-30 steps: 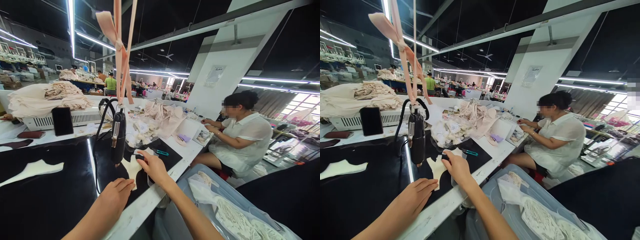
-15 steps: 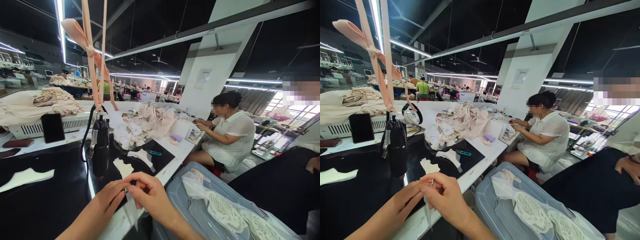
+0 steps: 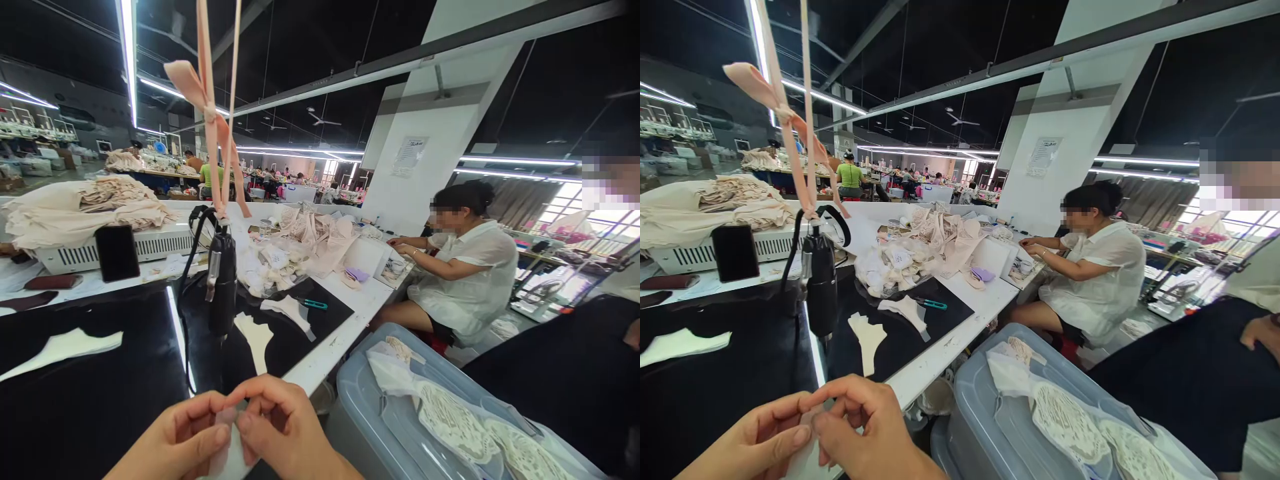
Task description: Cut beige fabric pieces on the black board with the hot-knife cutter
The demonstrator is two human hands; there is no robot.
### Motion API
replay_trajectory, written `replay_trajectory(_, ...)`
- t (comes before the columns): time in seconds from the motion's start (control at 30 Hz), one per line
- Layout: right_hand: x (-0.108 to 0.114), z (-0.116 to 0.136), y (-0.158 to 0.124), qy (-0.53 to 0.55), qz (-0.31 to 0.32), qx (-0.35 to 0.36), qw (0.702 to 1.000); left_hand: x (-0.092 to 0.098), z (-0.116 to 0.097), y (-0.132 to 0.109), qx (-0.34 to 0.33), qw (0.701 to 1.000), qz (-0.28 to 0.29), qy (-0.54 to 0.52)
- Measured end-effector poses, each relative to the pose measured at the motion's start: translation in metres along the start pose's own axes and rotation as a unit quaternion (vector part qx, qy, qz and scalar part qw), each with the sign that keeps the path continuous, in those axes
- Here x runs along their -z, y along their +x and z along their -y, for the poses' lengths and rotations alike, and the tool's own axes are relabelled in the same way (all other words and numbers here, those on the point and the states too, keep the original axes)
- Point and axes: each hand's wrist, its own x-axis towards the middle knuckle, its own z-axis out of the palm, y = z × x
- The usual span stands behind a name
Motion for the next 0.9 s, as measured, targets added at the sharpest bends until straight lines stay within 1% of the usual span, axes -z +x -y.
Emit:
replay_trajectory(0.07, -0.005, 0.000, -0.002, 0.000, 0.007, -0.011, 1.000, 0.002, 0.000, -0.004, -0.003, 1.000, -0.018, 0.015)
replay_trajectory(0.13, -0.009, 0.001, -0.005, 0.011, -0.002, -0.030, 0.999, 0.003, -0.003, -0.011, -0.007, 0.999, -0.036, 0.017)
replay_trajectory(0.2, -0.010, 0.001, -0.007, 0.021, -0.029, -0.060, 0.998, 0.005, -0.009, -0.020, -0.013, 0.998, -0.057, 0.025)
replay_trajectory(0.27, -0.009, -0.001, -0.006, 0.021, -0.070, -0.097, 0.993, 0.009, -0.014, -0.027, -0.015, 0.995, -0.086, 0.041)
replay_trajectory(0.3, -0.009, -0.003, -0.004, 0.020, -0.075, -0.117, 0.990, 0.012, -0.017, -0.031, -0.016, 0.994, -0.099, 0.049)
replay_trajectory(0.37, -0.009, -0.007, -0.001, 0.005, -0.074, -0.157, 0.985, 0.018, -0.019, -0.037, -0.018, 0.992, -0.115, 0.056)
replay_trajectory(0.43, -0.010, -0.013, 0.001, -0.028, -0.059, -0.193, 0.979, 0.025, -0.020, -0.042, -0.021, 0.990, -0.124, 0.057)
replay_trajectory(0.5, -0.011, -0.019, 0.003, -0.061, -0.039, -0.215, 0.974, 0.030, -0.019, -0.047, -0.019, 0.988, -0.135, 0.066)
replay_trajectory(0.6, -0.012, -0.027, 0.005, -0.089, -0.008, -0.215, 0.973, 0.035, -0.019, -0.052, -0.010, 0.985, -0.153, 0.083)
replay_trajectory(0.7, -0.014, -0.033, 0.007, -0.102, 0.012, -0.207, 0.973, 0.037, -0.021, -0.055, -0.010, 0.987, -0.145, 0.073)
replay_trajectory(0.8, -0.018, -0.033, 0.009, -0.113, 0.024, -0.206, 0.972, 0.037, -0.023, -0.054, -0.004, 0.988, -0.135, 0.069)
replay_trajectory(0.9, -0.021, -0.032, 0.009, -0.119, 0.026, -0.205, 0.971, 0.039, -0.024, -0.052, -0.005, 0.986, -0.147, 0.076)
